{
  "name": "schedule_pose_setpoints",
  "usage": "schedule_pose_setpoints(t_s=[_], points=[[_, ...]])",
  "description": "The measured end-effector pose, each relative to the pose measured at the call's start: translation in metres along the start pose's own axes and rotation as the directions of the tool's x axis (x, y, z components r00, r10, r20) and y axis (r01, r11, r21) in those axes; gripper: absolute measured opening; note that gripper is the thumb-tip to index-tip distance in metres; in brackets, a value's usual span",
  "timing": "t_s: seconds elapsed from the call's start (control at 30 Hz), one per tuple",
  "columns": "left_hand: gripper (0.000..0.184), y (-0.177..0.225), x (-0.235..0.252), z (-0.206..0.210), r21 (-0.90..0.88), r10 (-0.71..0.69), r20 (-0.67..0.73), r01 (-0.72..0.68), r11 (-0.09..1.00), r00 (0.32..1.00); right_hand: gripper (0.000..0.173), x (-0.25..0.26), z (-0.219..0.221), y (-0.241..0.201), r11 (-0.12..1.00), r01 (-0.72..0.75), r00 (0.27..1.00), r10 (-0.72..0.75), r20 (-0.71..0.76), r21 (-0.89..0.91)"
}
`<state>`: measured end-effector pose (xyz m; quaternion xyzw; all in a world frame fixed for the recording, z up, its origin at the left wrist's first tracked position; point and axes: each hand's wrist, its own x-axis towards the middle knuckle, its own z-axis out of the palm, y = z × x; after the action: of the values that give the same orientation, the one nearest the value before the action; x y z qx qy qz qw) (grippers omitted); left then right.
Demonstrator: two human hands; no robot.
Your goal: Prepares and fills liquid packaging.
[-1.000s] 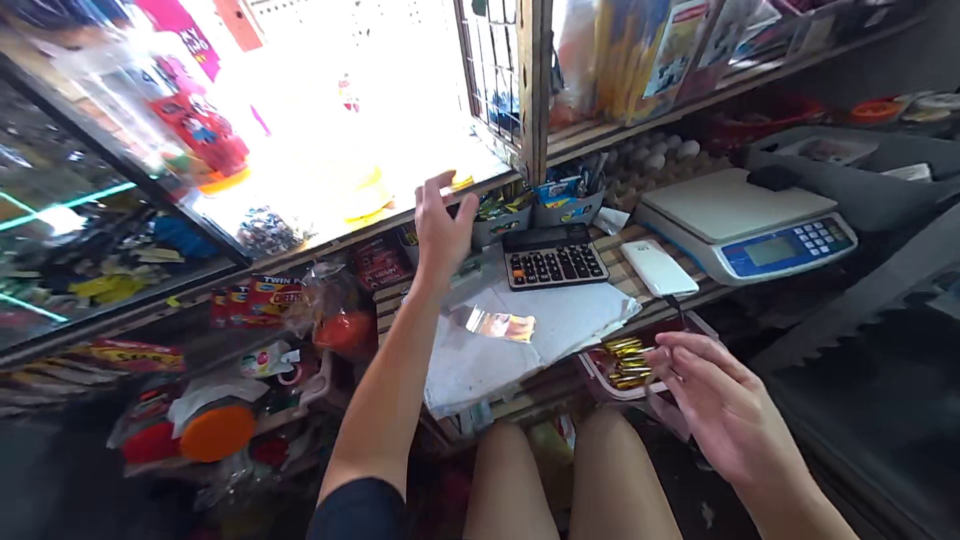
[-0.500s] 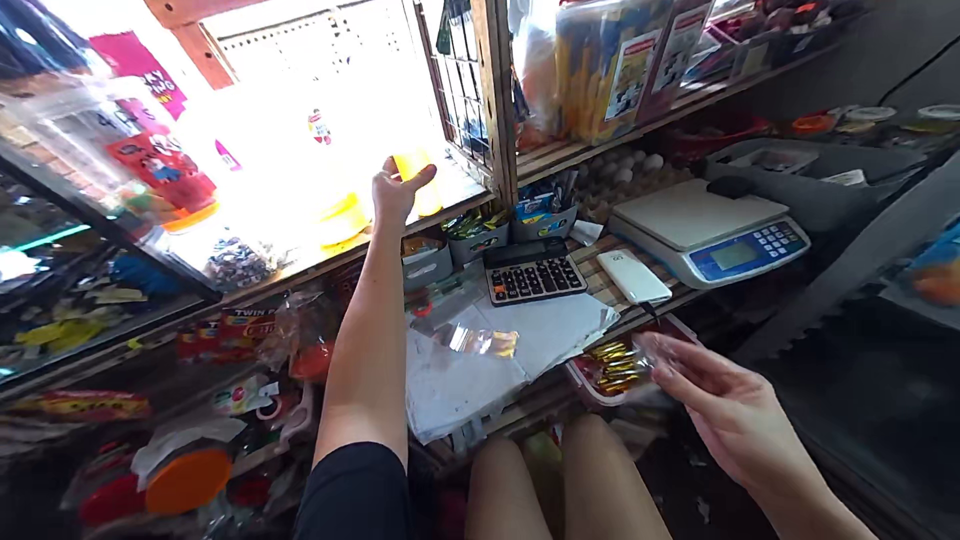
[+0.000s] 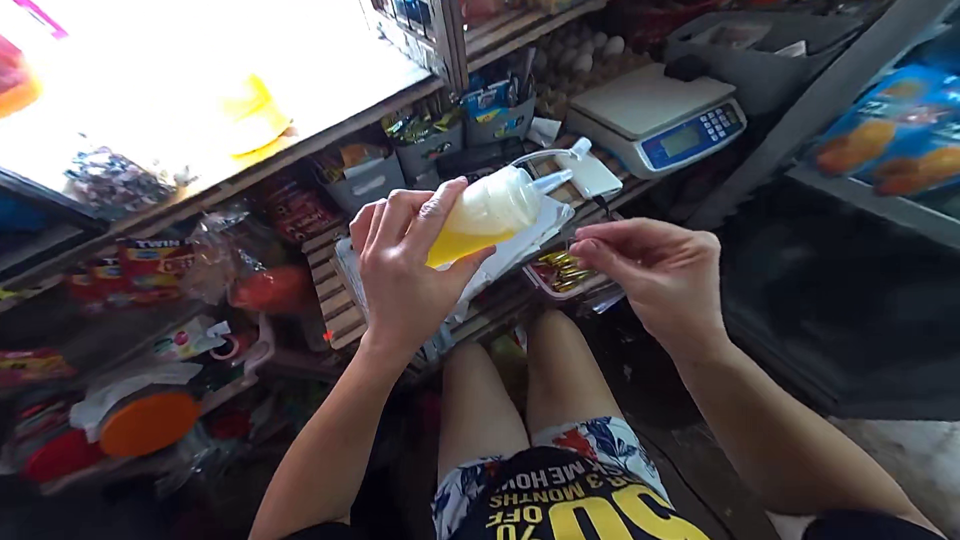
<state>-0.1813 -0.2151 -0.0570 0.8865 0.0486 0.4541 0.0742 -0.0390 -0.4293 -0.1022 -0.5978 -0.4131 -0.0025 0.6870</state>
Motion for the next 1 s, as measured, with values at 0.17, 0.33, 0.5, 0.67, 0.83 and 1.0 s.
schedule_pose_setpoints(t_s=[0.17, 0.33, 0.5, 0.67, 0.83, 1.0], points=[[0.057, 0.011, -0.017, -0.007, 0.071, 0.074, 0.010, -0.074, 0.995, 0.997, 0.020, -0.005, -0.009, -0.007, 0.987, 0.105, 0.993, -0.111, -0.048, -0.120], [0.052, 0.021, -0.022, -0.011, 0.143, 0.128, 0.052, -0.134, 0.981, 0.990, 0.020, -0.011, -0.010, -0.006, 0.938, 0.213, 0.967, -0.242, -0.077, -0.274], [0.048, 0.022, -0.026, -0.007, 0.191, 0.166, 0.106, -0.184, 0.964, 0.980, 0.013, -0.015, -0.008, -0.006, 0.818, 0.307, 0.934, -0.356, -0.010, -0.487], [0.046, 0.019, -0.021, -0.005, 0.244, 0.232, 0.175, -0.270, 0.931, 0.957, 0.013, -0.013, -0.006, -0.005, 0.719, 0.362, 0.918, -0.384, 0.096, -0.593], [0.038, 0.022, 0.015, -0.012, 0.282, 0.383, 0.316, -0.471, 0.836, 0.868, 0.019, -0.004, -0.004, -0.010, 0.749, 0.309, 0.951, -0.250, 0.183, -0.586], [0.038, 0.038, 0.078, -0.021, 0.275, 0.545, 0.471, -0.702, 0.657, 0.694, 0.021, 0.019, -0.008, -0.017, 0.894, 0.140, 0.981, -0.067, 0.182, -0.425]])
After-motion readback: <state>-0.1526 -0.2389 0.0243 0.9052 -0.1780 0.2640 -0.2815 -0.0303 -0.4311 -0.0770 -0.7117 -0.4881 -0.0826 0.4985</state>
